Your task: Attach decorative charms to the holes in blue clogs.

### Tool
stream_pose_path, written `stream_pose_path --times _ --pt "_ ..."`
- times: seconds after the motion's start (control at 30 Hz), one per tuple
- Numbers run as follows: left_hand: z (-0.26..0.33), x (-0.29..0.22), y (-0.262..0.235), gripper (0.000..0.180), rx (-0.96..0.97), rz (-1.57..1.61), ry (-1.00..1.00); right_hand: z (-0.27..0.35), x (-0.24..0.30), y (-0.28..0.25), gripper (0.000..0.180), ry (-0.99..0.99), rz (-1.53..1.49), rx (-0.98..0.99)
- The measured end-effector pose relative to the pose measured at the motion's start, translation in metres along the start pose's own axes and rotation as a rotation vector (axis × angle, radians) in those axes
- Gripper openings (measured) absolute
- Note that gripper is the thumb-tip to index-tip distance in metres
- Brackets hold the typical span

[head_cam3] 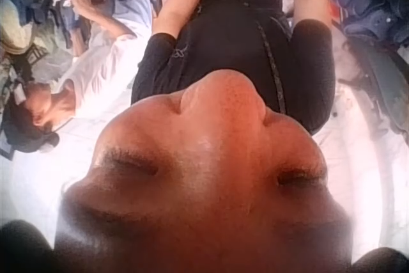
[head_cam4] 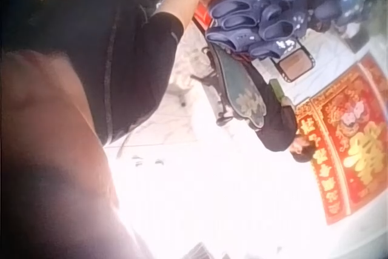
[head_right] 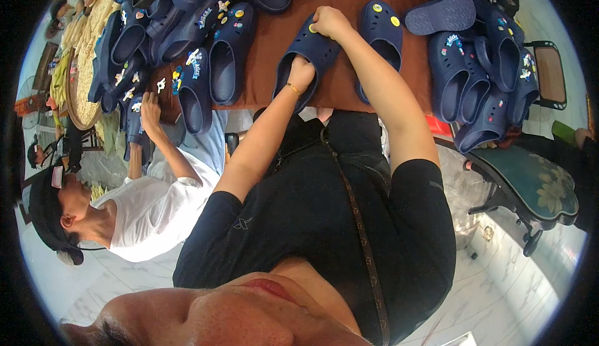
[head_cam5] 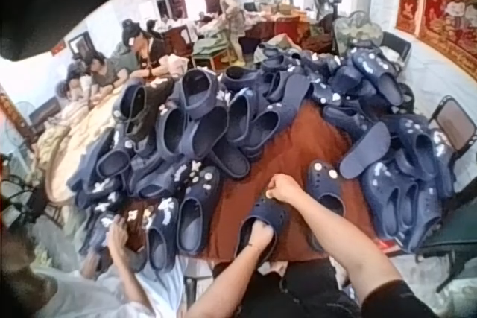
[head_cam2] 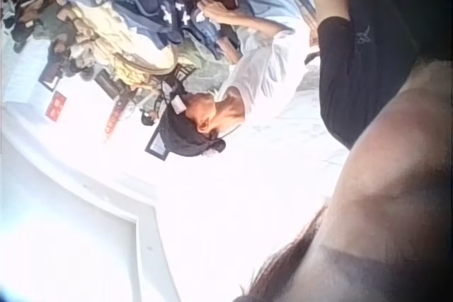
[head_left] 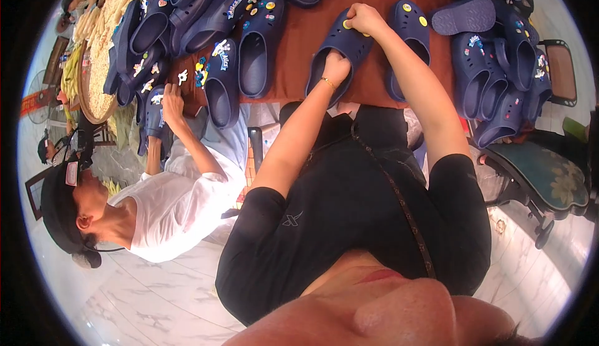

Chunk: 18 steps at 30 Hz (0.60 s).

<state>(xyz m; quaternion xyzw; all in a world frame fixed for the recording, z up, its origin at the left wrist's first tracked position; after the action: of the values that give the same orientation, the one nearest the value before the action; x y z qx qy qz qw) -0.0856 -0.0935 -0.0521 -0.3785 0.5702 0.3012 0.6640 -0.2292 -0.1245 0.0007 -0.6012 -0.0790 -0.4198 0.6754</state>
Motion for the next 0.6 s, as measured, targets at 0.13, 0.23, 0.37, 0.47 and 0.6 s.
stream_pose_path --times 0.13,0.23,0.37,0.47,0.6 --pt "-0.002 0.014 0.001 0.040 0.068 -0.120 -0.144 -0.009 0.004 -0.001 0.032 0.037 0.116 -0.002" --pt "-0.003 0.009 0.002 0.039 0.039 0.010 -0.001 -0.015 0.001 0.007 0.032 0.144 0.230 0.163" --pt "-0.006 0.012 0.003 0.039 0.068 -0.011 -0.024 -0.020 0.012 0.008 0.035 0.092 0.342 0.184" --pt "-0.006 0.017 0.007 0.040 0.081 0.120 -0.026 -0.020 0.005 0.014 0.031 0.013 0.305 0.225" --pt "-0.007 0.017 0.006 0.040 0.065 0.047 -0.013 0.014 0.013 0.000 0.024 -0.519 0.044 -0.137"
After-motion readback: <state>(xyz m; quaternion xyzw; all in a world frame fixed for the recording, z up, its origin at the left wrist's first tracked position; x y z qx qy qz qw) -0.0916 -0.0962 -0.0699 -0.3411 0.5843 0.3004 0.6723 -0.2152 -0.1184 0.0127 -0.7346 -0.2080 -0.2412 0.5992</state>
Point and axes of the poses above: each hand's wrist, its own z-axis away from the middle knuckle, its own y-axis out of the palm, x = y × z, the point moved 9 cm from there along -z, towards the middle knuckle, and after that the axes turned 2 degrees about -z, right-handed, at the moved point
